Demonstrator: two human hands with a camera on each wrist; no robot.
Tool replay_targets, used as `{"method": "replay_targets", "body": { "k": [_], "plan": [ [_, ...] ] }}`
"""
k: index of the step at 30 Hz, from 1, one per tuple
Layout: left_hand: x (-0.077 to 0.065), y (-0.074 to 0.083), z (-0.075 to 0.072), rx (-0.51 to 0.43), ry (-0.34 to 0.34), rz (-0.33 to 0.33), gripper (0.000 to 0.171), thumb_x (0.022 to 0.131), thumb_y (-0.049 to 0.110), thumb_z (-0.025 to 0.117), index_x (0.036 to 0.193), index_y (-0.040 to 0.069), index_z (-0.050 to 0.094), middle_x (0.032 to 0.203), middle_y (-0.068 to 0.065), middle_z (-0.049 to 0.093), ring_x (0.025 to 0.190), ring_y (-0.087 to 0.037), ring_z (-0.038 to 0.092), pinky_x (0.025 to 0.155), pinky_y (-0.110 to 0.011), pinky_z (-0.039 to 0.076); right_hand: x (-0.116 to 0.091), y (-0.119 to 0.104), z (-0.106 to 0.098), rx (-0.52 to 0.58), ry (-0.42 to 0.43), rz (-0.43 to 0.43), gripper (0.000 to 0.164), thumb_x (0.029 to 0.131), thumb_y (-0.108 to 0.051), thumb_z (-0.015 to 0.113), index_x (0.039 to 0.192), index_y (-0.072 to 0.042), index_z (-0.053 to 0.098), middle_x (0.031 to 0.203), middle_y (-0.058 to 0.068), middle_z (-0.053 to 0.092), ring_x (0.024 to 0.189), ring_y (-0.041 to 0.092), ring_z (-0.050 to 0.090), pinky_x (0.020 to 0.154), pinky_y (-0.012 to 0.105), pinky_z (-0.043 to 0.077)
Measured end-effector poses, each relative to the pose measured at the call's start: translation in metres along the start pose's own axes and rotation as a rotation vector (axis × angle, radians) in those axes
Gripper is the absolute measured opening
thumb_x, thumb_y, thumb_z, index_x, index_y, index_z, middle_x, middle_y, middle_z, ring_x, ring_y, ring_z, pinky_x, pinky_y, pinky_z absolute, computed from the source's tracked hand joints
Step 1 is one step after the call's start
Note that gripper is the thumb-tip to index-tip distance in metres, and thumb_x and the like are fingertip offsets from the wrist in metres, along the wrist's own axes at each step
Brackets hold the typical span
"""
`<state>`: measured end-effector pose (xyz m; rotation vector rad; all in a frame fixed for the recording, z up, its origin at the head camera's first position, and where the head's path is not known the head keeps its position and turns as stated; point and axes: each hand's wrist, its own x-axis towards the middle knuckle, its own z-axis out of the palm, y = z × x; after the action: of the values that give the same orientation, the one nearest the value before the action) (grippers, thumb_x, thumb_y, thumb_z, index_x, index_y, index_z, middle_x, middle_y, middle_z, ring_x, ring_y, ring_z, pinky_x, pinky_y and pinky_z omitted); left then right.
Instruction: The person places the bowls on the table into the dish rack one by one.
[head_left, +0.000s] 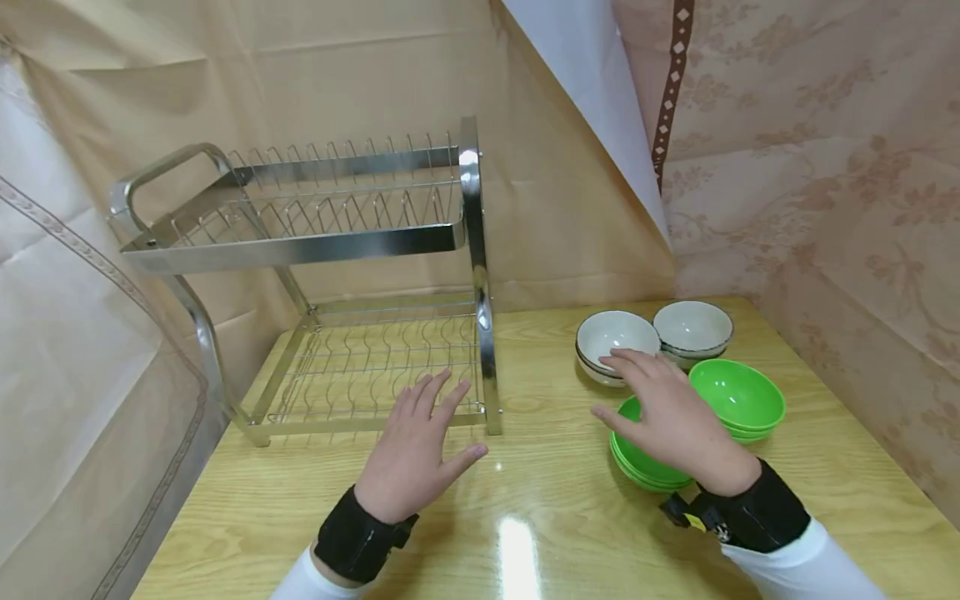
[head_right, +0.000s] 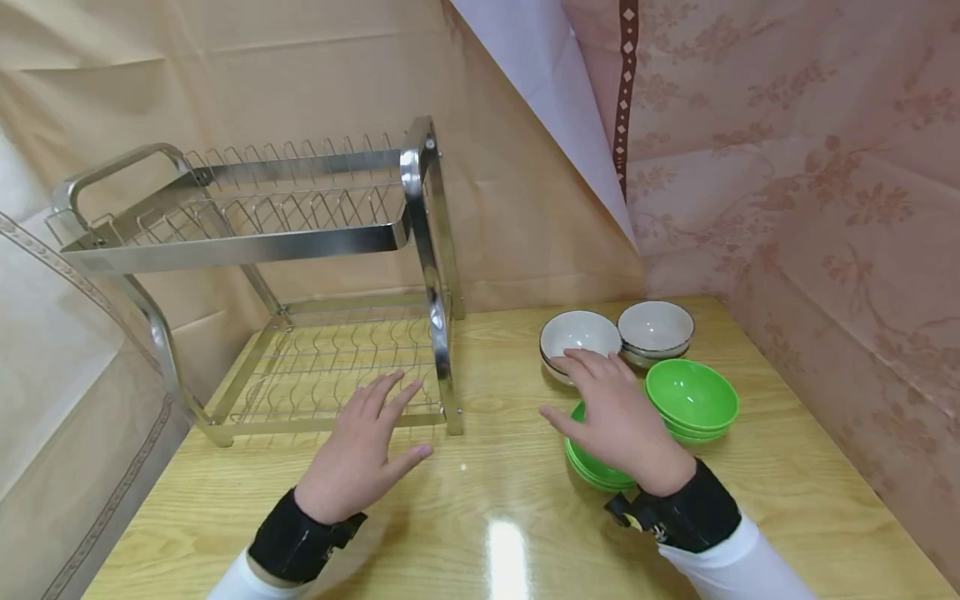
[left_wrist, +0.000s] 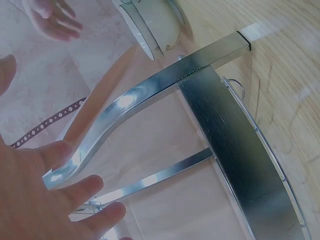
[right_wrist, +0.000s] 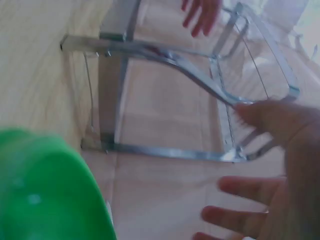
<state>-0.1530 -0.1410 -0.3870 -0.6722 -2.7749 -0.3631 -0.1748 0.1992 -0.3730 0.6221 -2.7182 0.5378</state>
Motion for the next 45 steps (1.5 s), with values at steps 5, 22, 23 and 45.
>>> {"method": "replay_targets", "body": {
  "k": [5, 22, 23, 45],
  "plan": [
    [-0.001, 0.0, -0.002, -0.013, 0.004, -0.001, 0.08, 0.091, 0.062, 0.059, 0.155, 0.022, 0.034, 0.16, -0.01, 0.028, 0.144, -0.036, 0.028, 0.118, -0.057, 0.019, 0.0, 0.014, -0.012, 0.018, -0.007, 0.082, 0.047, 0.095, -0.034, 0.066, 0.132, -0.006, 0.058, 0.135, 0.017, 0.057, 0.126, 0.039, 0.05, 0.1, 0.056, 0.043],
    [-0.003, 0.003, -0.002, 0.014, -0.003, 0.007, 0.082, 0.091, 0.071, 0.05, 0.155, 0.023, 0.034, 0.16, -0.009, 0.028, 0.145, -0.035, 0.027, 0.118, -0.054, 0.021, -0.003, 0.054, -0.017, -0.064, -0.316, 0.131, 0.014, 0.092, -0.017, 0.069, 0.102, -0.009, 0.067, 0.091, -0.001, 0.065, 0.078, 0.015, 0.056, 0.065, 0.034, 0.046],
    [-0.003, 0.003, -0.002, 0.014, -0.002, 0.007, 0.081, 0.091, 0.071, 0.05, 0.155, 0.023, 0.034, 0.16, -0.009, 0.029, 0.145, -0.035, 0.027, 0.118, -0.054, 0.021, -0.003, 0.056, -0.017, -0.059, -0.323, 0.129, 0.012, 0.092, -0.015, 0.069, 0.102, -0.009, 0.067, 0.091, -0.001, 0.065, 0.078, 0.014, 0.056, 0.065, 0.034, 0.046],
    [-0.002, 0.0, 0.0, -0.028, 0.002, -0.059, 0.076, 0.095, 0.064, 0.049, 0.156, 0.021, 0.032, 0.16, -0.012, 0.027, 0.145, -0.033, 0.027, 0.117, -0.052, 0.025, -0.005, 0.06, -0.027, 0.044, -0.213, 0.168, 0.019, 0.097, -0.006, 0.057, 0.113, -0.003, 0.066, 0.112, 0.015, 0.067, 0.089, 0.022, 0.061, 0.071, 0.038, 0.05]
  ]
}}
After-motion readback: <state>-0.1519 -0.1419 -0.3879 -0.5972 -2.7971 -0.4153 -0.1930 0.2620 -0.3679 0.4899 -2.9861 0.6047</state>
